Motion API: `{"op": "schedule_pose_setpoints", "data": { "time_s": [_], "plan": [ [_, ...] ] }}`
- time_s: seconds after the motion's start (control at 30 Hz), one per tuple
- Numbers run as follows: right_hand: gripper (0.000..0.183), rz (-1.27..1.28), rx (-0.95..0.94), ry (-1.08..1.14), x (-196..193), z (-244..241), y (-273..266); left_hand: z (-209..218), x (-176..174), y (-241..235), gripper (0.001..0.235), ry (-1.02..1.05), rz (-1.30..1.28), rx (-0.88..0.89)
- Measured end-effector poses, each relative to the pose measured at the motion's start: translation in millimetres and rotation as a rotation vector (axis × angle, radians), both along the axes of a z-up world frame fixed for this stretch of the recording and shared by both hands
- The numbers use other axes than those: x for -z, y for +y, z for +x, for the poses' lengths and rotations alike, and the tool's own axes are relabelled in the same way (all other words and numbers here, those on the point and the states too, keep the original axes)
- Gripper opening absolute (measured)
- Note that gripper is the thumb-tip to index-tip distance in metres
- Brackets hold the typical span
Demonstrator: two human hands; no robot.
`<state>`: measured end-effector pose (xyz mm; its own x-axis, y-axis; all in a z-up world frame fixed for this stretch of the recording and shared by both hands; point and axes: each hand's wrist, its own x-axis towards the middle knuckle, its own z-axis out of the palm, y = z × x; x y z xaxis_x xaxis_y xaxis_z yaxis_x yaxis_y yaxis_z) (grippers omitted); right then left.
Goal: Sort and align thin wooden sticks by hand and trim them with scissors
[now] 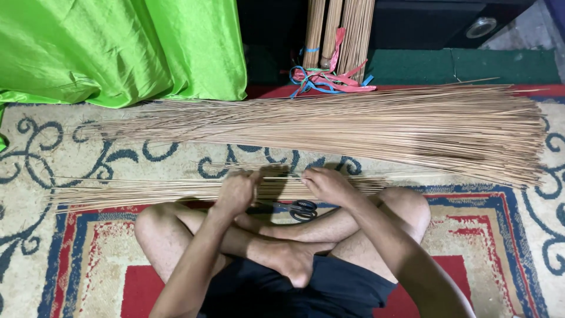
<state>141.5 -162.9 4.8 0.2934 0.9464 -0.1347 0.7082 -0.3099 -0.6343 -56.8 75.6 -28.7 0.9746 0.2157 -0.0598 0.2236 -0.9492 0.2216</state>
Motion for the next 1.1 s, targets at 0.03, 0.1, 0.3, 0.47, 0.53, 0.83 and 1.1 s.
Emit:
{"op": "schedule_pose_setpoints", "data": {
  "time_s": [0.03,0.1,0.3,0.47,0.53,0.83,1.1],
  "plan": [
    [0.025,0.000,-0.001,-0.001,0.4,6.5,-5.4,-11.8,-9.0,10.7,0.025,-0.001,0.000,-0.001],
    [0.023,-0.026,0.026,-0.044,0.0,20.3,-15.1,-34.7,-28.0,33.0,0.026,0.064,-0.034,-0.101],
    [0.019,-0.018,0.021,-0.054,15.2,-2.4,5.5,-3.2,-74.1,-16.8,0.030,0.116,0.110,-0.049],
    [0.018,0.053,-0.014,-0.059,-22.6,-30.9,30.8,24.6,-25.1,-51.6,0.028,-0.009,0.002,0.059],
    [0.018,0.069,-0.010,-0.043,-8.0,-23.6,23.3,20.5,-8.7,-41.3,0.027,-0.051,-0.007,0.078],
    [0.020,-0.054,0.038,-0.102,18.3,25.5,-26.6,-38.4,12.7,42.1,0.033,0.149,0.058,-0.102],
    [0.017,0.091,-0.014,-0.169,39.5,-8.9,12.2,20.1,5.5,-33.2,0.039,-0.029,-0.044,0.017]
  ]
}}
